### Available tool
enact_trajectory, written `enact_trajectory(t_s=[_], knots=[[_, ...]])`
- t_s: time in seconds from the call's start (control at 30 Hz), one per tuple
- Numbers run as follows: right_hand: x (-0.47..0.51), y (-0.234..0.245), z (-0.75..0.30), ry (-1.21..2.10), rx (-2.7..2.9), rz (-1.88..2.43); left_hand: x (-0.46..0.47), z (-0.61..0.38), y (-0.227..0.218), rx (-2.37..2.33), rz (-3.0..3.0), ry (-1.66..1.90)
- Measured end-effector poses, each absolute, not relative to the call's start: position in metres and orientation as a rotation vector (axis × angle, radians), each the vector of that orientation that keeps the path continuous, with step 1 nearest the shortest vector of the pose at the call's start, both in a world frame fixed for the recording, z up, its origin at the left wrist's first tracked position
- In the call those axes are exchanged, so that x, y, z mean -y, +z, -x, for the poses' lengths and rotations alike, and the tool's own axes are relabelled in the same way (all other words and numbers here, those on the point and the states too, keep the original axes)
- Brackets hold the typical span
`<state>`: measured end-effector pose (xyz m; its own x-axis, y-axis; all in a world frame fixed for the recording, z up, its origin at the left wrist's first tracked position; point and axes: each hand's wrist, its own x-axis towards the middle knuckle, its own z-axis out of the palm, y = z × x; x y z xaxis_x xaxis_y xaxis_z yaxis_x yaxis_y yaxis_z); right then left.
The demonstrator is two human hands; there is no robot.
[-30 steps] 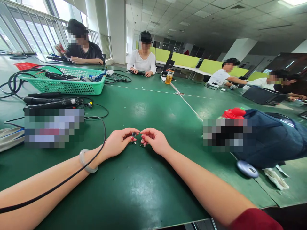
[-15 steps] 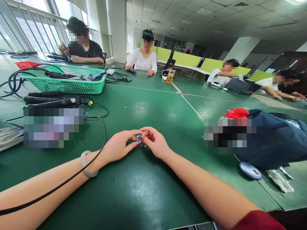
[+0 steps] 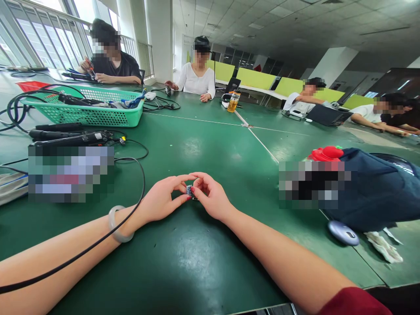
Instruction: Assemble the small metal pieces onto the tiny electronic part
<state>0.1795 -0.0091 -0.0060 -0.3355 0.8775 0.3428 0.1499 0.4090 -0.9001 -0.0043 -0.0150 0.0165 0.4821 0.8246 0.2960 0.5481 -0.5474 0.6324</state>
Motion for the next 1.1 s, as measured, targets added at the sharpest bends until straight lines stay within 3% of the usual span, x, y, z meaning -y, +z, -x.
enact_trajectory(t_s=[1.1], knots=[[0.0146, -0.0041, -0.1795, 0.798, 1.908, 0.887, 0.0141, 0.0061, 0.0132, -1.115, -2.318, 0.839]])
